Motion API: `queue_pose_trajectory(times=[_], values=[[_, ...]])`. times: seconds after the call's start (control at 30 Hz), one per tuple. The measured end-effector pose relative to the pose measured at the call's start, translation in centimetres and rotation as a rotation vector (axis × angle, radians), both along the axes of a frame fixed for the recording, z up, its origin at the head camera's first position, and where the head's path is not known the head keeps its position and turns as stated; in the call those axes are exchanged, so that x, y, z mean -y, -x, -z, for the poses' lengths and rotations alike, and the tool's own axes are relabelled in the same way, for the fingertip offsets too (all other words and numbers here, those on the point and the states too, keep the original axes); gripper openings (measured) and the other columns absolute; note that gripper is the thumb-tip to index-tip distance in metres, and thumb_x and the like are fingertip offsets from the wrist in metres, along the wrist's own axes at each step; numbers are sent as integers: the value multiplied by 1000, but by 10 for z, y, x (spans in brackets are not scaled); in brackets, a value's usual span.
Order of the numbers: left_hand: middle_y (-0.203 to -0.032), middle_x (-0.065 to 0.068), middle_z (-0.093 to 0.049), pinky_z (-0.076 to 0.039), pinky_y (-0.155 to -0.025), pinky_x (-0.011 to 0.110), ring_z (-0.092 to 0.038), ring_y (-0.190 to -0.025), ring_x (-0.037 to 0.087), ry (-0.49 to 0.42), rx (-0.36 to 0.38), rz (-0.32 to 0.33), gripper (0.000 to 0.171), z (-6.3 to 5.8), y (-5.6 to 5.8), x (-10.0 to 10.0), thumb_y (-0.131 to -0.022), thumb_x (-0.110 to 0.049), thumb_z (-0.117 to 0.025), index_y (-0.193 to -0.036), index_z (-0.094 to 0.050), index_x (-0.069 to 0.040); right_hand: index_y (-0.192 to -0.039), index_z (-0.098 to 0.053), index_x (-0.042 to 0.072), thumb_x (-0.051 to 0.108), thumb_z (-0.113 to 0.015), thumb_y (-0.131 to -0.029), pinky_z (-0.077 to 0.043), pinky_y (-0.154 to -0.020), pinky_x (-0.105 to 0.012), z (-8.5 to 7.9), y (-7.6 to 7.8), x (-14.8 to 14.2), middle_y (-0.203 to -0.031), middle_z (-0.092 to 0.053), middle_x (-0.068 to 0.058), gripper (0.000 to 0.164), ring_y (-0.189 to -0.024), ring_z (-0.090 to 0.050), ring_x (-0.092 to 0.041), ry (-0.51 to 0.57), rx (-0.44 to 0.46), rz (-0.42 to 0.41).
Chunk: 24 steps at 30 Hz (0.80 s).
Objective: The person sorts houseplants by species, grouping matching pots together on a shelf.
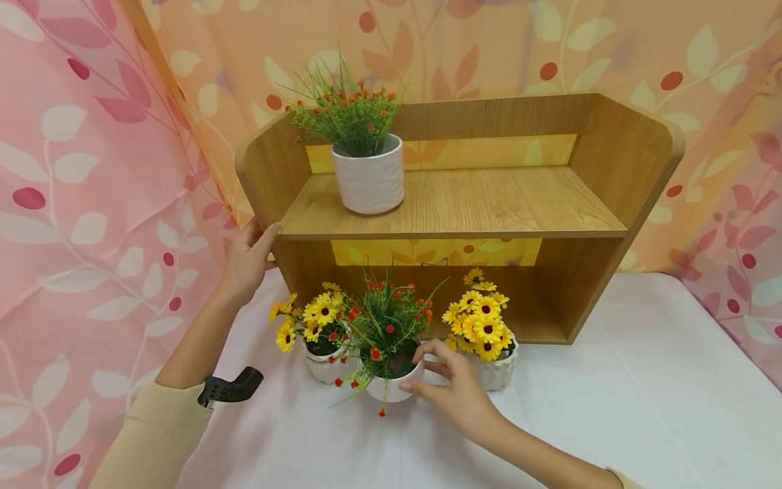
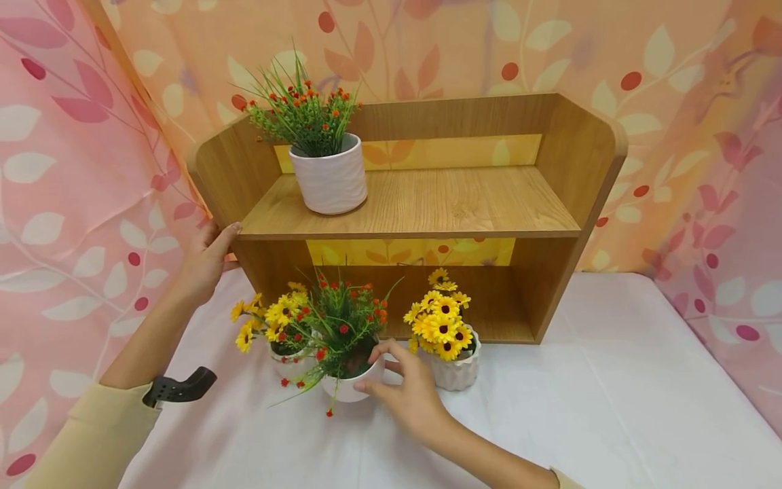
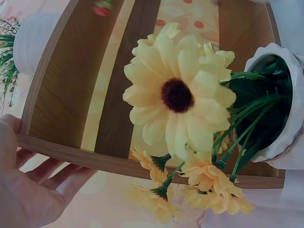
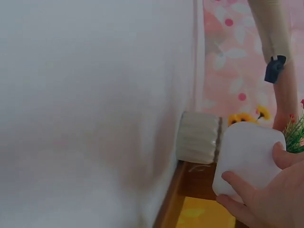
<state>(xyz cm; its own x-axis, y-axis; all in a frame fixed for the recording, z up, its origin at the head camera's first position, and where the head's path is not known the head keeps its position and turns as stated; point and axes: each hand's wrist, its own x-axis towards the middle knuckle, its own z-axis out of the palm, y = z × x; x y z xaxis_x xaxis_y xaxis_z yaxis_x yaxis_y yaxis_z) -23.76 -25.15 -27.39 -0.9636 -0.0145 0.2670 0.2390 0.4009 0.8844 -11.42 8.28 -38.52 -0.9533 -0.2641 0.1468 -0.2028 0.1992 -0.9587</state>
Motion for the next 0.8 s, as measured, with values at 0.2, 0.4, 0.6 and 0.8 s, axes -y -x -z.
queue_pose_trajectory(times=[0.2,0.4,0.6,0.8], values=[[-161,25,-45,-47,-109,64,-50,-142,44,-18,6,0,64,0,0,0,-113,-39,-41,-166,-30,-5,-105,-63,7,7,-85,-88,-56,-106,-45,-26,-3,-8,-123,-63,-12,28,-135,-57,-42,-2,-11,-12],[-161,25,-44,-46,-109,65,-49,-143,45,-23,3,-2,64,-1,0,-1,-113,-39,-41,-166,-29,-5,-108,-63,6,8,-84,-89,-58,-103,-40,-47,-2,-17,-126,-61,-13,29,-133,-60,-43,-21,-18,-18],[-161,26,-44,-46,-108,65,-49,-143,46,-25,-2,-6,65,-1,0,-1,-113,-39,-42,-166,-29,-5,-112,-62,7,13,-84,-91,-61,-97,-41,-66,-1,-27,-142,-55,-18,32,-135,-58,-49,-31,13,-26],[-160,26,-45,-46,-108,65,-50,-143,46,-28,-1,-8,64,0,0,-1,-113,-38,-41,-166,-30,-5,-113,-61,6,13,-85,-90,-60,-82,-28,-86,2,-34,-142,-54,-16,34,-129,-64,-39,-23,18,-29]])
